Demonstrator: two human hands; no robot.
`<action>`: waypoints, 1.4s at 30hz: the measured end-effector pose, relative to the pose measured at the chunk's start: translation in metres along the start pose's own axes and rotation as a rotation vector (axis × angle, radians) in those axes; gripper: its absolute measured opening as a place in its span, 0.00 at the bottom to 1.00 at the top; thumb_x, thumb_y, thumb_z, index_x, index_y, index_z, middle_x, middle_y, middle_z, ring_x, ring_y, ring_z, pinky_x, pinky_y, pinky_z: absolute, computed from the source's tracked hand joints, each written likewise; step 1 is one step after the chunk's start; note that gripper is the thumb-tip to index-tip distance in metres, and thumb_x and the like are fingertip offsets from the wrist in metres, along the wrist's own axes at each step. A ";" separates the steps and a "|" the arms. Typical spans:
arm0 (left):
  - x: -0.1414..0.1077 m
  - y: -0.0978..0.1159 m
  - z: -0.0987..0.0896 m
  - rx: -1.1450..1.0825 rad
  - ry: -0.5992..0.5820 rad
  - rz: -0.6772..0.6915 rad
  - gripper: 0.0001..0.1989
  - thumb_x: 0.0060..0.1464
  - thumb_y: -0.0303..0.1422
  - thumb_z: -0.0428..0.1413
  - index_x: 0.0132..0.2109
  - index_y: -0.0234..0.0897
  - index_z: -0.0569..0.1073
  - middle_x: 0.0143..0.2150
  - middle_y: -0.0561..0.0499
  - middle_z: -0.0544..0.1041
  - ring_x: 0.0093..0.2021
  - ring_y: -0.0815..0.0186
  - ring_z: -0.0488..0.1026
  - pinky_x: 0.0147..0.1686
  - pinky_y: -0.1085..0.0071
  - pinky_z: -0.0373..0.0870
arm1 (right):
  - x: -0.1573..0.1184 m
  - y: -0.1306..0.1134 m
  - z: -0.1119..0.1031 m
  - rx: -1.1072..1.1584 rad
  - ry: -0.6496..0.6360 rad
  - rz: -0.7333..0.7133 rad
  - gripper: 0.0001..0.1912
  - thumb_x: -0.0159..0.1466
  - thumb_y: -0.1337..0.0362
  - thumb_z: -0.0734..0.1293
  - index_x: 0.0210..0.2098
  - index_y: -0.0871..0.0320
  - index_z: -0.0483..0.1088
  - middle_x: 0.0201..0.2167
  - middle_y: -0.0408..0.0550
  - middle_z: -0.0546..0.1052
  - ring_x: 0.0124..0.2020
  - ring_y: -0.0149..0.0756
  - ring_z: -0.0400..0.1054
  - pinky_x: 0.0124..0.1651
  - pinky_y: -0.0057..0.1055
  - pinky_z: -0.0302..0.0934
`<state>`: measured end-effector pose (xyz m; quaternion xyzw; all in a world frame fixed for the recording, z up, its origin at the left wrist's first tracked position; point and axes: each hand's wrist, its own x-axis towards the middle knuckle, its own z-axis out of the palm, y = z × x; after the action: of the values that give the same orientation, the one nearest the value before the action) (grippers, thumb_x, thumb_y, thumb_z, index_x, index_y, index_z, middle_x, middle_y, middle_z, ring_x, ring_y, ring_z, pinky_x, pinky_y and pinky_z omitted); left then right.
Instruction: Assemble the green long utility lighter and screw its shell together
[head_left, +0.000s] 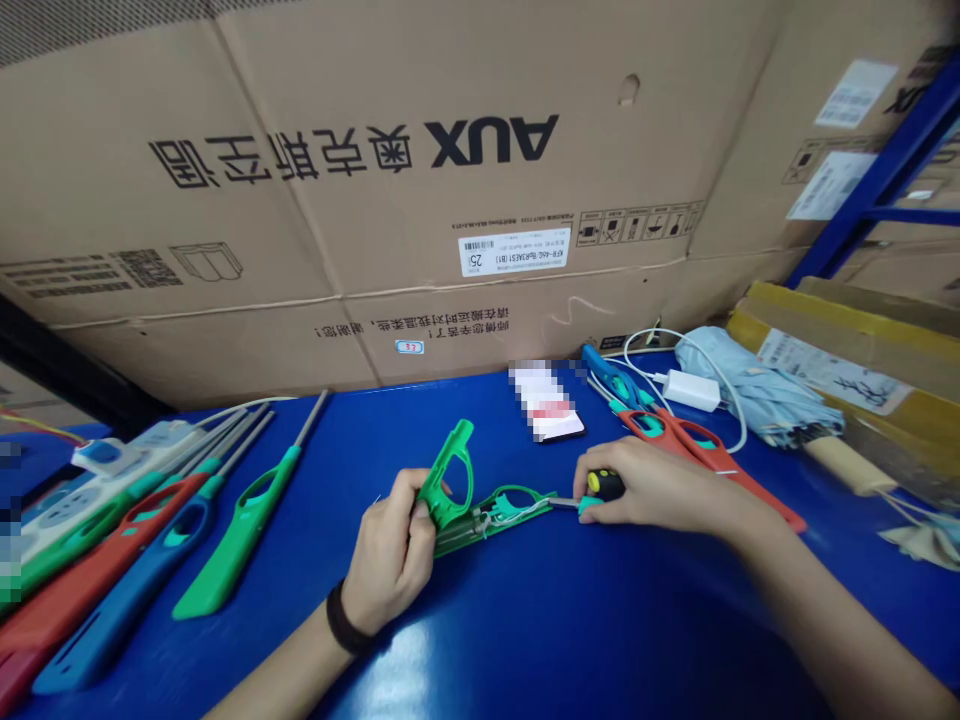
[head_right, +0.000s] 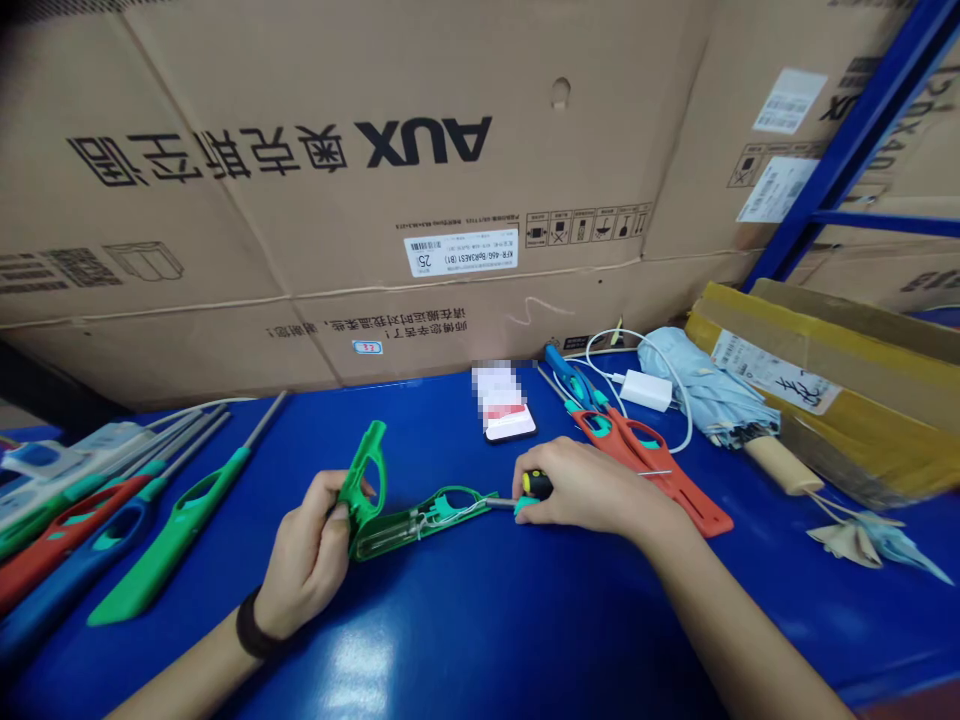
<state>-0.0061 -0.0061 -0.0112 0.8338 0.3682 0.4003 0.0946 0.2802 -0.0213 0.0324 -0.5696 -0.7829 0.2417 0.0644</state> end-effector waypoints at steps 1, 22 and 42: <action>0.000 0.001 0.000 -0.030 -0.008 -0.013 0.09 0.59 0.24 0.39 0.38 0.39 0.62 0.19 0.61 0.59 0.15 0.72 0.58 0.18 0.76 0.56 | 0.000 -0.001 0.000 0.001 0.002 0.007 0.08 0.54 0.57 0.69 0.32 0.51 0.74 0.32 0.43 0.76 0.34 0.39 0.69 0.37 0.31 0.58; 0.004 -0.001 0.005 0.067 -0.199 -0.240 0.07 0.53 0.37 0.54 0.37 0.39 0.67 0.24 0.56 0.70 0.22 0.67 0.67 0.24 0.73 0.62 | 0.008 -0.002 0.007 0.020 0.086 -0.036 0.06 0.54 0.64 0.72 0.33 0.52 0.74 0.34 0.40 0.77 0.36 0.36 0.69 0.37 0.29 0.57; 0.010 -0.009 0.005 -0.263 -0.422 -0.029 0.13 0.52 0.26 0.55 0.26 0.39 0.57 0.48 0.48 0.77 0.44 0.62 0.73 0.38 0.67 0.69 | 0.010 0.005 0.005 0.105 0.067 -0.183 0.07 0.60 0.62 0.68 0.38 0.50 0.77 0.35 0.43 0.77 0.35 0.35 0.70 0.37 0.29 0.60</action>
<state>-0.0036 0.0077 -0.0126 0.8742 0.2968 0.2603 0.2828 0.2790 -0.0127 0.0238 -0.4993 -0.8154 0.2561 0.1420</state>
